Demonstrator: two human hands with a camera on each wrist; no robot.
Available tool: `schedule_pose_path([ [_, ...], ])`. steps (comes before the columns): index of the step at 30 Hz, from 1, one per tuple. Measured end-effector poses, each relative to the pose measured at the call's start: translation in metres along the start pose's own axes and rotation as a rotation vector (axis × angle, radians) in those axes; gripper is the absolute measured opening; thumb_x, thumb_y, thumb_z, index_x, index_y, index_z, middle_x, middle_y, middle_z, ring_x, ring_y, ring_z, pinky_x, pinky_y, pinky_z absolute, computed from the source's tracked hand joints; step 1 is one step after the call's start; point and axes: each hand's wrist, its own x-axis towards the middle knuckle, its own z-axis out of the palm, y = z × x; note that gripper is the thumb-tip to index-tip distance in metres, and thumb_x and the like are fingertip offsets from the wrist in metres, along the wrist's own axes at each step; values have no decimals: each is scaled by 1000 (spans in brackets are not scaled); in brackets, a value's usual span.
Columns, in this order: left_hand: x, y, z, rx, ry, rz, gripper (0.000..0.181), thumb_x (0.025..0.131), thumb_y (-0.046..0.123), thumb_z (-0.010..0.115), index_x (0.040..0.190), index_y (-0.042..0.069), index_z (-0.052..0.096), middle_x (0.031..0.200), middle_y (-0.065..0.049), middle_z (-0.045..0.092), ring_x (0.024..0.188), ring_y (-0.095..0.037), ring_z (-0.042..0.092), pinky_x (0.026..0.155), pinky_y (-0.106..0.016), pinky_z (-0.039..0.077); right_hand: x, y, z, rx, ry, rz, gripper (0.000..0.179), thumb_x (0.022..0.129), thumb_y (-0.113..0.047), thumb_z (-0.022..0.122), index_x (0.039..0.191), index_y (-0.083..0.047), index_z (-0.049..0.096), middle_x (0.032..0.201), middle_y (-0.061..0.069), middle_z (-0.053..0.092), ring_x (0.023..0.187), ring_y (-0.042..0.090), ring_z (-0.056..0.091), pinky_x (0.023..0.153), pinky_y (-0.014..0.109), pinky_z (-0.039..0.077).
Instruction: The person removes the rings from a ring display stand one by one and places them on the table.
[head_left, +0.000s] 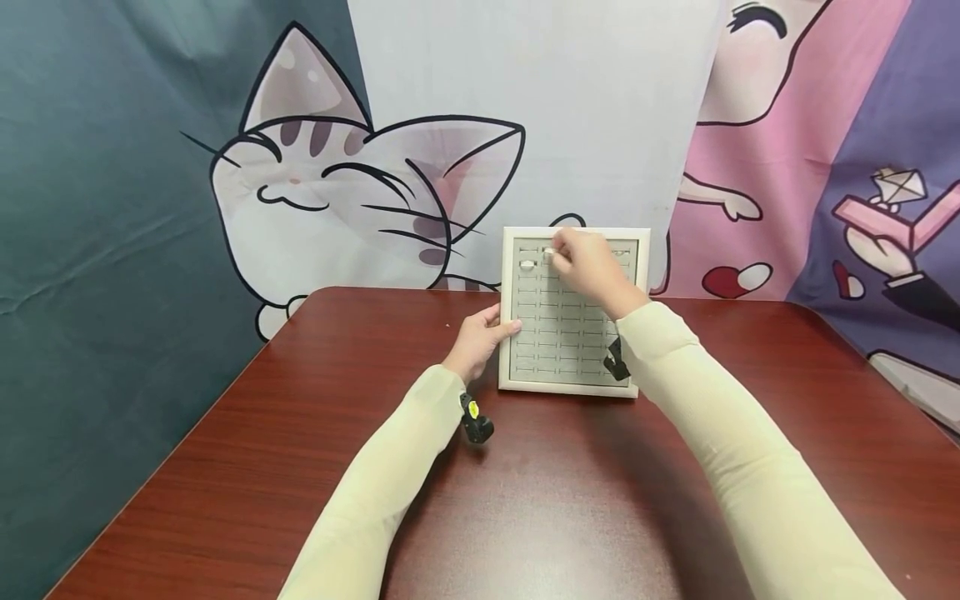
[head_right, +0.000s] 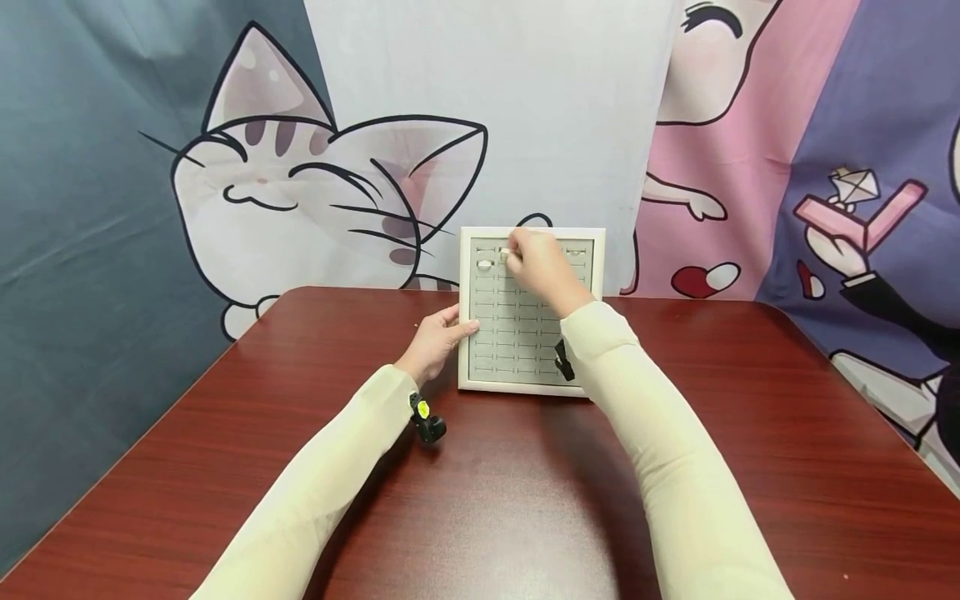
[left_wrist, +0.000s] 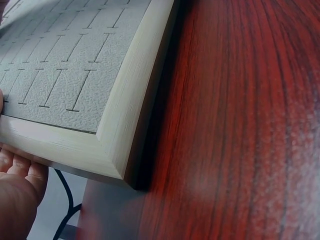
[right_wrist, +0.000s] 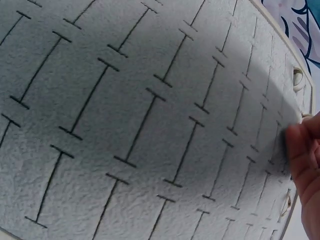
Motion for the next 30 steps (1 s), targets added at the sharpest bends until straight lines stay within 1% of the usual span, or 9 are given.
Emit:
schedule_pose_path([
  [7, 1, 0, 1, 1, -9, -6, 45, 84, 9, 67, 128, 11, 55, 116, -11, 65, 88, -15, 66, 82, -32, 53, -1, 3, -10, 37, 3, 44, 11, 85, -12, 57, 85, -1, 57, 83, 17, 67, 74, 26, 61, 67, 37, 51],
  [11, 2, 1, 1, -6, -16, 5, 45, 85, 10, 67, 128, 11, 56, 116, -11, 65, 89, -16, 65, 83, -33, 52, -5, 8, -19, 55, 35, 76, 10, 80, -11, 56, 83, -3, 58, 82, 14, 67, 74, 24, 60, 68, 34, 48],
  [14, 3, 0, 1, -8, -19, 12, 45, 84, 10, 67, 128, 11, 56, 116, -11, 65, 90, -16, 65, 84, -33, 52, -13, 16, -24, 71, 61, 108, 10, 79, -12, 57, 82, -4, 59, 81, 12, 66, 72, 21, 58, 65, 31, 46],
  [19, 3, -3, 0, 3, -12, -6, 45, 84, 12, 67, 128, 13, 56, 115, -8, 65, 93, -16, 65, 86, -32, 51, -34, 39, -33, 85, 91, 177, 9, 79, -14, 57, 81, -5, 59, 79, 10, 66, 69, 19, 56, 60, 27, 43],
  [24, -1, -5, -1, 3, -9, -11, 44, 85, 11, 67, 127, 12, 56, 115, -9, 65, 92, -17, 65, 84, -33, 52, -61, 66, -41, 29, 129, 224, 10, 80, -18, 59, 80, -8, 60, 74, 8, 66, 66, 15, 55, 58, 25, 41],
  [27, 0, -4, -1, 4, -9, -4, 44, 84, 11, 67, 127, 12, 56, 114, -9, 65, 91, -17, 66, 83, -33, 52, -78, 81, -48, 4, 122, 250, 10, 80, -18, 60, 80, -8, 60, 72, 7, 67, 60, 10, 57, 57, 23, 41],
  [30, 1, -1, -1, 1, -11, 4, 44, 84, 11, 67, 127, 12, 56, 114, -10, 65, 90, -16, 65, 83, -32, 52, -95, 97, -59, -19, 92, 277, 10, 81, -17, 59, 81, -7, 60, 69, 6, 68, 54, 5, 59, 56, 21, 41],
])
